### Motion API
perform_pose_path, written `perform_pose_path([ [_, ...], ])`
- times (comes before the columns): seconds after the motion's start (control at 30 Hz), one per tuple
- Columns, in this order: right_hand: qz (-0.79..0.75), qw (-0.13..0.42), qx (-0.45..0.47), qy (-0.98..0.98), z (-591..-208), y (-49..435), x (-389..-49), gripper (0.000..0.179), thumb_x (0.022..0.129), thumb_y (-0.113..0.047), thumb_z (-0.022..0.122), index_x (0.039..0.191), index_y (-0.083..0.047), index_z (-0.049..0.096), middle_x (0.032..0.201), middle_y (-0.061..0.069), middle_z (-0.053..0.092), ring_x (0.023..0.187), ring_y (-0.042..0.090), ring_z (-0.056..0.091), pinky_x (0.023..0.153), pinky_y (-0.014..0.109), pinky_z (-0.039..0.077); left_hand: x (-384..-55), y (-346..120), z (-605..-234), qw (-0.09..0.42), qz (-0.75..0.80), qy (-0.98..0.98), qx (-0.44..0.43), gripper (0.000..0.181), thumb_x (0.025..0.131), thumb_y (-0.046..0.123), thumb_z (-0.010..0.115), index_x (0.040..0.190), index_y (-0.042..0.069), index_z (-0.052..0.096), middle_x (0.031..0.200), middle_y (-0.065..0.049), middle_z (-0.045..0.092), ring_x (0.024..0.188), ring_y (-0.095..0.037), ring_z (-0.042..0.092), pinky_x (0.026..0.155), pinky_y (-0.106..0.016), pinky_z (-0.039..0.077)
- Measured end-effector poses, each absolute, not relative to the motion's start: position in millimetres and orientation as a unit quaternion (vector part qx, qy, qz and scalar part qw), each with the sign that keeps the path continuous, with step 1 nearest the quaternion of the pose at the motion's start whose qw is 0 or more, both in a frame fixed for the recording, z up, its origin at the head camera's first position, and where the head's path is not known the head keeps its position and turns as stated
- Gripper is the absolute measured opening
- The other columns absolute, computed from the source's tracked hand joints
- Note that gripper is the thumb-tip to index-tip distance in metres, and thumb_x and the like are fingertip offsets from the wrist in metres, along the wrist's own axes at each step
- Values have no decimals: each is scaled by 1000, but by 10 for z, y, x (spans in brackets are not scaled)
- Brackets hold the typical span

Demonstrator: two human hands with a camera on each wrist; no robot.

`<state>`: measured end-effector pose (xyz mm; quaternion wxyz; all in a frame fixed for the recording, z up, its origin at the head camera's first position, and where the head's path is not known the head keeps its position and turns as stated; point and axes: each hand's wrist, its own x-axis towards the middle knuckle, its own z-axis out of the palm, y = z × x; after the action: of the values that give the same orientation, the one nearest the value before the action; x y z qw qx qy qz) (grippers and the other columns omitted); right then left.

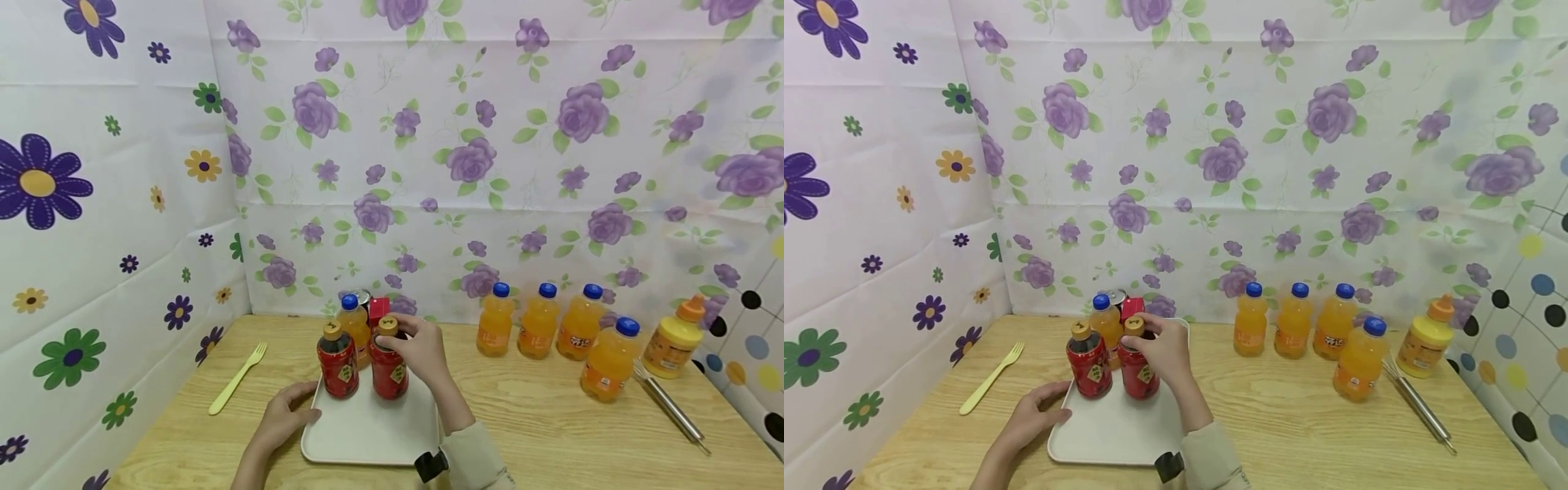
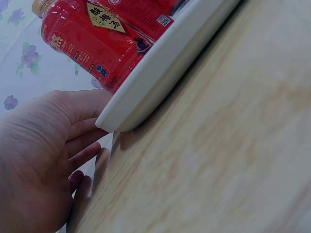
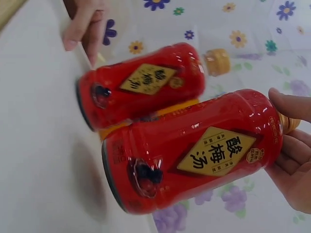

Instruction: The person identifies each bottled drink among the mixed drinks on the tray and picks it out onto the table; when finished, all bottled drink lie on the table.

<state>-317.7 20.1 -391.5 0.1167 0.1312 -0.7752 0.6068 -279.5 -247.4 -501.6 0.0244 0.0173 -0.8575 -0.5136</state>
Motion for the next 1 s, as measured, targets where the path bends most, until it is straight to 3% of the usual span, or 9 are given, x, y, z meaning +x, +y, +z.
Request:
perform_pose_path([
  [0.4,629,118,82,-764,-3788,703,-3275,44,78,-14,81,119,-6,69,112,16,73,109,30,69,99,45,54,-2787,-2470,-5010,19,-513,-858,21,56,79,9,76,132,1,59,139,-20,56,135,-42,44,115,-59,33],
  [0.77,628,135,-1,-767,-3754,1262,-3327,47,79,-16,81,123,-8,68,117,18,71,109,28,69,91,37,59,-2789,-2494,-5016,15,-504,-863,21,57,79,10,76,132,1,59,140,-22,54,136,-44,43,114,-61,32],
  [1.0,618,143,-66,-771,-3738,1601,-3290,56,80,-25,80,131,-9,62,126,17,66,117,26,65,100,37,54,-2812,-2461,-5005,12,-498,-867,25,57,79,10,76,132,2,59,141,-22,53,135,-44,43,113,-60,33],
])
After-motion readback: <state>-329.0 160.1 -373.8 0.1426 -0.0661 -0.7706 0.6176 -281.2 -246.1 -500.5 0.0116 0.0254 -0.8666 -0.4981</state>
